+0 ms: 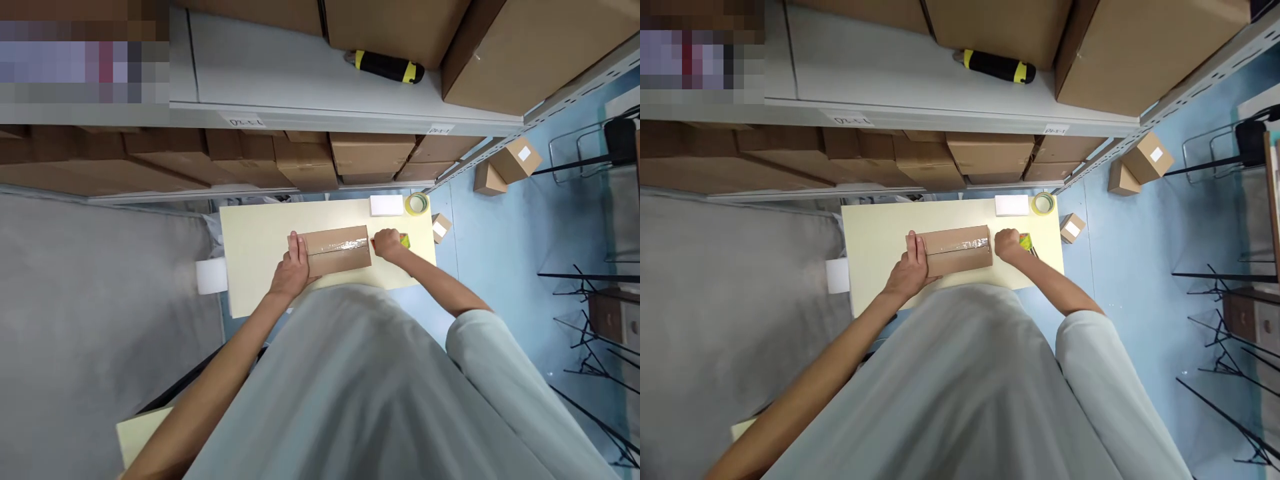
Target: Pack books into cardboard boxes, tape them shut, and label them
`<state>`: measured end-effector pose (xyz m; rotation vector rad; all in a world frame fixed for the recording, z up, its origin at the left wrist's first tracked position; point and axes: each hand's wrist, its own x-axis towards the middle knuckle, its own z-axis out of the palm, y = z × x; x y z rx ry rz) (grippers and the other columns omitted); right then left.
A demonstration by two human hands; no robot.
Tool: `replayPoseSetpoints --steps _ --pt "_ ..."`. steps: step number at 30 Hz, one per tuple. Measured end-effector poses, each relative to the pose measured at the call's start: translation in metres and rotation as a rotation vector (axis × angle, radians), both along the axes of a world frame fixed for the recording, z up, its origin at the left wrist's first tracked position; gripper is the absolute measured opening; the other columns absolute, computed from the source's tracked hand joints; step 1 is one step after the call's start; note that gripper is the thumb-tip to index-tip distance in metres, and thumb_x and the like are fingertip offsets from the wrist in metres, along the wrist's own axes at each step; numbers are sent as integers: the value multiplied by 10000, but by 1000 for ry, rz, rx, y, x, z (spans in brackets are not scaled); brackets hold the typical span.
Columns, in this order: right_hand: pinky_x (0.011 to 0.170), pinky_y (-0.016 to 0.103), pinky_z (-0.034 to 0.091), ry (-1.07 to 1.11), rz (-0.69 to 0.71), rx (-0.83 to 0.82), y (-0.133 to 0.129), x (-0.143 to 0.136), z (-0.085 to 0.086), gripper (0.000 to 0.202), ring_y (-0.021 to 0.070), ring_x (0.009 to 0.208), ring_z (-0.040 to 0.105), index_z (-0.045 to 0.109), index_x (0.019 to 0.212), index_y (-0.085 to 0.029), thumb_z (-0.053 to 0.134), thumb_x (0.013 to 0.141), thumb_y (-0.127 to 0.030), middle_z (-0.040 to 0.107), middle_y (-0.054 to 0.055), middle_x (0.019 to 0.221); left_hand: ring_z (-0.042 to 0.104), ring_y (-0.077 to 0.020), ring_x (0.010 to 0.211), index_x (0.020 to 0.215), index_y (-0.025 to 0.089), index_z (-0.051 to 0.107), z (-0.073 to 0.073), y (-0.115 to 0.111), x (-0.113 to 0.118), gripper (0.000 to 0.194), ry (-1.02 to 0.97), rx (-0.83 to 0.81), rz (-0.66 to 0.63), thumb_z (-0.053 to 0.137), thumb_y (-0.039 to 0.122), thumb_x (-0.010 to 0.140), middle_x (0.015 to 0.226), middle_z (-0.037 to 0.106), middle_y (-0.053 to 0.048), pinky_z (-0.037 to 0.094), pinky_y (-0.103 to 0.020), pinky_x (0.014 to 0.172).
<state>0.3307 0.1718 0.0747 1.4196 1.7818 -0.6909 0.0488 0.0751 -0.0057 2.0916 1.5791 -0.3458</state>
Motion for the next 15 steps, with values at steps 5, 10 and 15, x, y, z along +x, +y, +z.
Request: replayPoseSetpoints --steps 5,10,15 --pt "945 363 610 -53 -65 6 3 49 0 381 354 1234 790 790 1326 -90 696 1020 -297 790 277 1310 438 -575 1543 1753 -107 4 0 2 2 1343 55 -10 -3 707 715 956 1803 -115 -418 592 -660 1062" --pt "934 358 599 -50 -169 40 10 71 19 463 340 1234 784 770 1352 -134 662 1064 -479 795 233 1318 458 -561 1533 1755 -103 -6 1 2 5 1278 96 -21 12 698 637 986 1808 -123 -403 585 -644 1082" --pt "943 365 591 30 -142 124 15 48 53 494 340 1232 775 773 1326 -165 610 1081 -561 800 220 1307 462 -535 1546 1779 -44 -6 1 2 7 1370 97 -15 34 849 567 901 1813 -141 -385 577 -619 1117"
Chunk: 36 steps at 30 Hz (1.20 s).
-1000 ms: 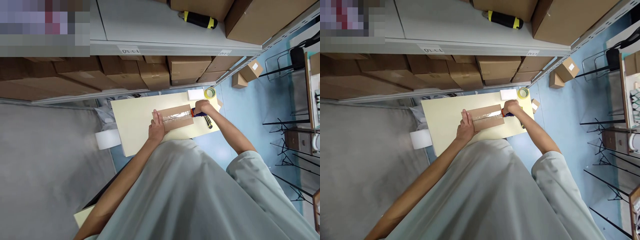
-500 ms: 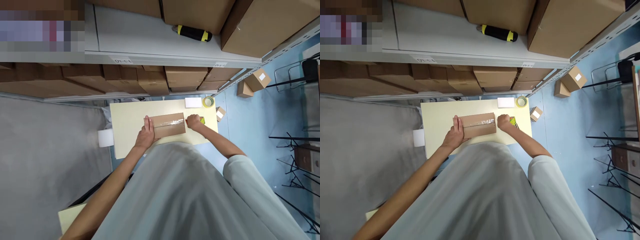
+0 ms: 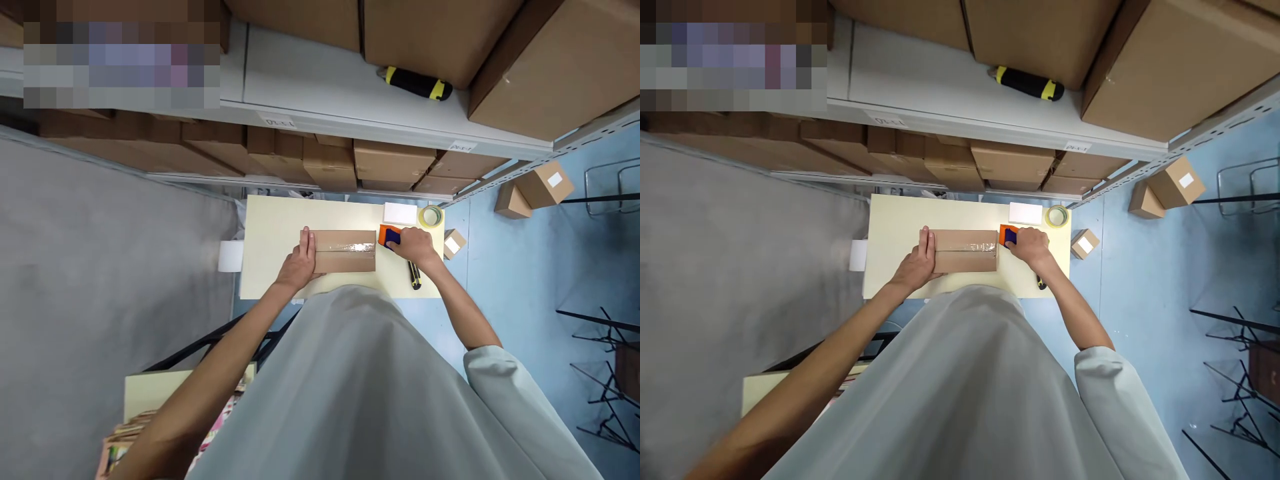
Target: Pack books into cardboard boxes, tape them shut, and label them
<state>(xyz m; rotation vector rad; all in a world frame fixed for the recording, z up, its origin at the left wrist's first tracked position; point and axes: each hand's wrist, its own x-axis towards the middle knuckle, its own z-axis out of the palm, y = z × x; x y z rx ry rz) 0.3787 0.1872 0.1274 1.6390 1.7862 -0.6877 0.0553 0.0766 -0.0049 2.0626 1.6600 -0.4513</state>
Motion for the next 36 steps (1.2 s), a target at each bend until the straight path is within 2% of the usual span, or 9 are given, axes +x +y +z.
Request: replayPoseSetpoints --steps 6,13,16,18,22,26,31,36 --pt "959 398 585 28 35 153 16 -41 40 565 371 1221 764 780 1293 -155 572 1086 -637 802 233 1261 494 -497 1523 1789 -24 52 0 -2 -2 1285 -50 27 21 864 436 905 1837 -115 -340 574 -584 1133" --pt "948 386 579 69 37 288 30 -108 96 605 382 1170 775 786 1215 -149 534 1095 -686 814 232 1202 568 -487 1423 1801 9 72 -6 -10 -5 1253 -126 99 14 833 441 905 1841 -126 -301 624 -583 1054" --pt "966 411 576 125 89 443 50 -143 118 634 401 1162 765 752 1240 -136 495 1105 -701 803 239 1206 576 -487 1421 1810 44 84 -10 -12 -7 1253 -155 133 3 835 473 904 1841 -126 -295 635 -573 1037" --pt "1000 441 567 173 150 562 75 -166 125 666 417 1188 746 705 1311 -114 446 1122 -698 784 249 1243 571 -484 1438 1812 58 115 -14 -14 -9 1259 -159 146 -4 865 466 887 1840 -109 -302 636 -556 1038" --pt "1101 525 517 201 264 725 142 -198 120 744 454 1306 674 588 1462 -50 331 1154 -676 720 291 1363 549 -488 1477 1810 57 137 -19 -16 -11 1299 -176 169 -22 926 409 840 1845 -93 -301 645 -528 1027" --pt "1143 530 483 146 288 716 191 -207 107 723 430 1312 664 600 1441 -20 391 1146 -645 723 298 1351 539 -486 1501 1813 61 102 -22 -17 -11 1333 -217 170 -9 945 370 829 1852 -76 -293 644 -512 1044" --pt "1222 577 388 103 311 703 205 -204 90 698 413 1333 646 577 1451 11 423 1141 -594 701 315 1387 461 -495 1582 1819 87 39 -21 -18 -12 1372 -280 191 19 951 358 831 1863 -79 -265 631 -508 1077" --pt "1258 648 339 145 307 774 198 -196 85 732 446 1451 548 501 1555 -7 416 1134 -600 591 322 1538 483 -484 1566 1816 66 72 -17 -17 -13 1353 -283 187 28 954 330 825 1869 -46 -263 608 -507 1112"
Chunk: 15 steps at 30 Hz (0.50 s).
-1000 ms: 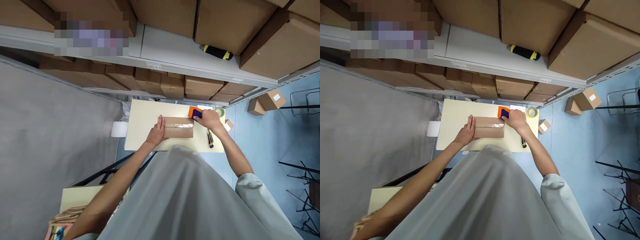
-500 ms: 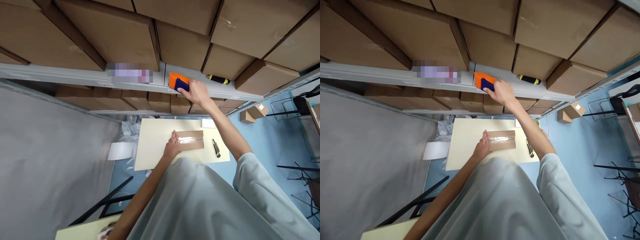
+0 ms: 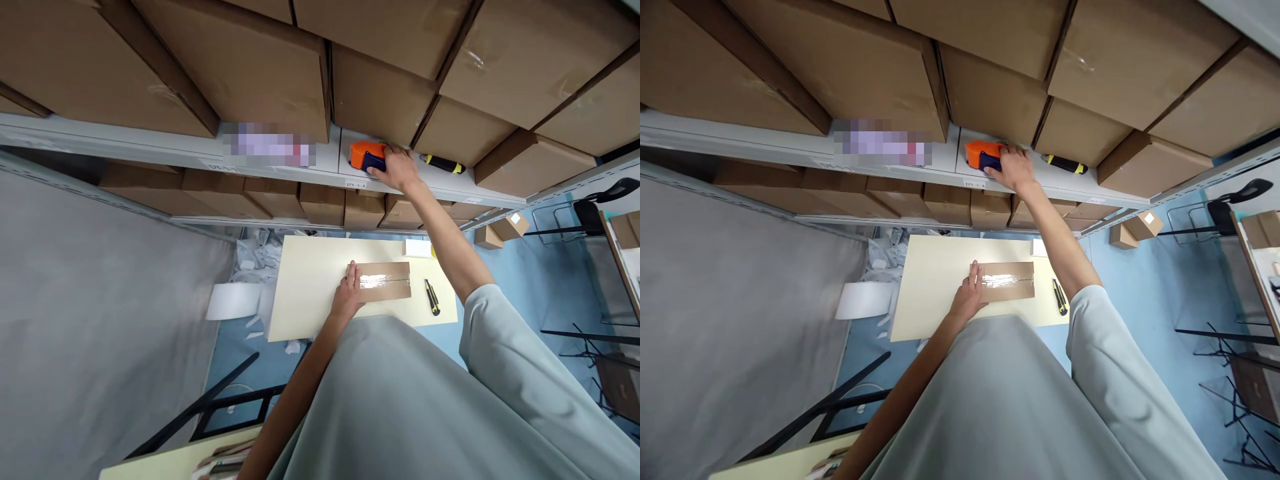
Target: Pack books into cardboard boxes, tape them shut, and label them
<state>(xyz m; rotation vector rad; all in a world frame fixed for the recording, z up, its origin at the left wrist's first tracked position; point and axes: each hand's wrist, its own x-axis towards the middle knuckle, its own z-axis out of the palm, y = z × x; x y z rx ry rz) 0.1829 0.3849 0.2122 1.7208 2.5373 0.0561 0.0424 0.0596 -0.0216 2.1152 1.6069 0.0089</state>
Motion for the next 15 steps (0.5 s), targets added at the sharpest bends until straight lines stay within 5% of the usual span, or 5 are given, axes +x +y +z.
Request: replayPoseSetpoints --steps 3,6,11,15 --pt "1272 671 342 84 -14 104 -34 12 -5 740 461 1552 448 442 1645 -69 326 1153 -609 492 301 1644 461 -502 1579 1807 34 112 0 1 1 1370 -18 -5 9 975 384 802 1860 -56 -288 580 -520 1152" --pt "1291 693 339 151 -14 117 -101 26 -26 720 451 1660 312 358 1731 -140 239 1170 -575 364 261 1759 375 -522 1636 1801 17 116 -4 4 1 1453 -67 -9 16 976 571 770 1851 -54 -319 529 -544 1213" --pt "1394 499 286 162 29 -205 -243 48 -105 681 307 1753 194 379 1755 -111 223 1184 -447 281 190 1854 229 -444 1727 1790 2 140 -11 5 0 1154 -212 8 81 640 702 1020 1857 51 -325 411 -577 1308" --pt "1429 452 200 160 114 -467 -316 76 -163 657 290 1758 200 384 1768 -134 321 1187 -434 246 152 1871 181 -361 1754 1783 21 197 -9 3 5 879 -271 49 157 360 604 1146 1872 106 -279 310 -564 1371"
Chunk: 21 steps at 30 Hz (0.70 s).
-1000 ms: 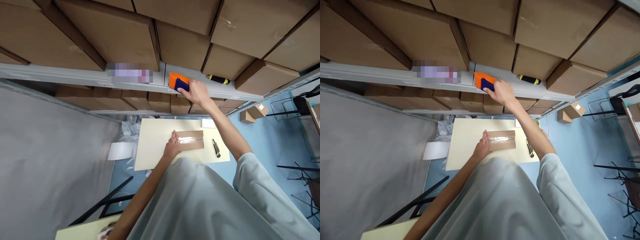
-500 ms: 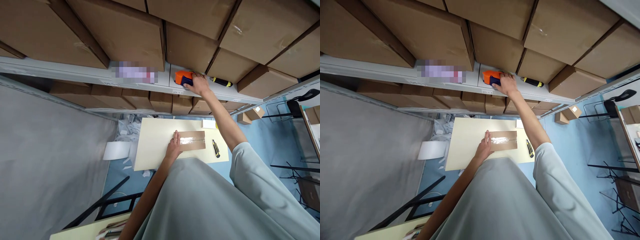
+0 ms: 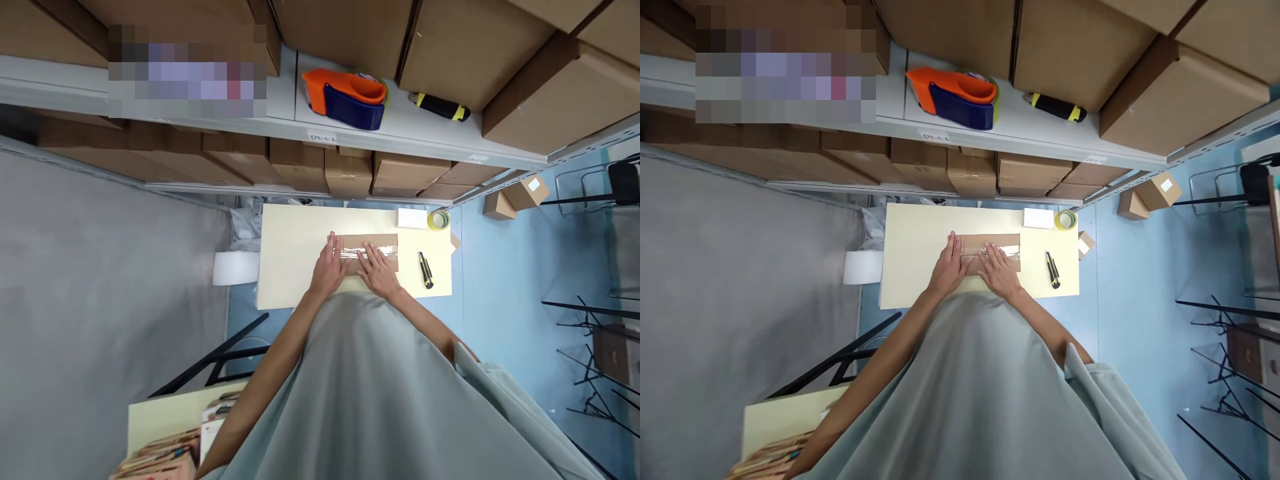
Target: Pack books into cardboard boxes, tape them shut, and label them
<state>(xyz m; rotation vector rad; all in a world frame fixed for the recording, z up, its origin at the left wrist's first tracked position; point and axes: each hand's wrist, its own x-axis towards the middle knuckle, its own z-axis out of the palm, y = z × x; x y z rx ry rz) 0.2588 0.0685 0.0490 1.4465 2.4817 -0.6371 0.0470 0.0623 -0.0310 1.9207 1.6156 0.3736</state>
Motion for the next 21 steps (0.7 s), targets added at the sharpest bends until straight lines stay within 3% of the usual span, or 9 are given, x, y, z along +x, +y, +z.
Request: replayPoseSetpoints --steps 3,7,10,13,17,21 --pt "1433 484 193 -16 -118 -16 -21 27 -18 651 291 1759 188 354 1779 -126 330 1189 -401 228 167 1866 165 -324 1761 1780 38 230 2 -3 5 837 4 -14 54 321 587 1154 1880 113 -252 301 -531 1383" --pt "1389 523 313 -67 -374 27 -28 47 -21 664 316 1754 202 313 1786 -95 316 1183 -373 202 232 1856 213 -305 1752 1802 76 161 2 -2 11 829 5 -85 167 305 572 1154 1893 22 -223 432 -496 1315" --pt "1384 546 315 -83 -439 32 -24 39 -20 683 346 1757 177 310 1774 -39 292 1182 -379 183 273 1850 100 -332 1770 1788 18 168 8 0 20 772 76 -91 202 278 455 1161 1880 34 -263 295 -576 1378" --pt "1424 533 198 -45 -345 83 -14 20 -20 691 351 1767 91 295 1772 -8 275 1183 -369 146 248 1865 -12 -353 1771 1782 26 223 19 3 39 737 162 -46 166 304 408 1157 1878 94 -252 102 -670 1402" --pt "1440 461 131 62 -133 84 2 2 -32 645 261 1768 138 285 1794 -86 228 1177 -264 211 144 1873 28 -322 1775 1789 94 280 24 5 64 694 144 -50 66 295 348 1144 1885 168 -169 76 -659 1415" --pt "1444 459 119 153 -156 92 7 7 -50 639 242 1764 169 322 1786 -104 238 1180 -288 221 114 1874 40 -313 1776 1785 126 318 15 6 66 707 78 -50 134 334 381 1127 1890 161 -138 13 -615 1429"
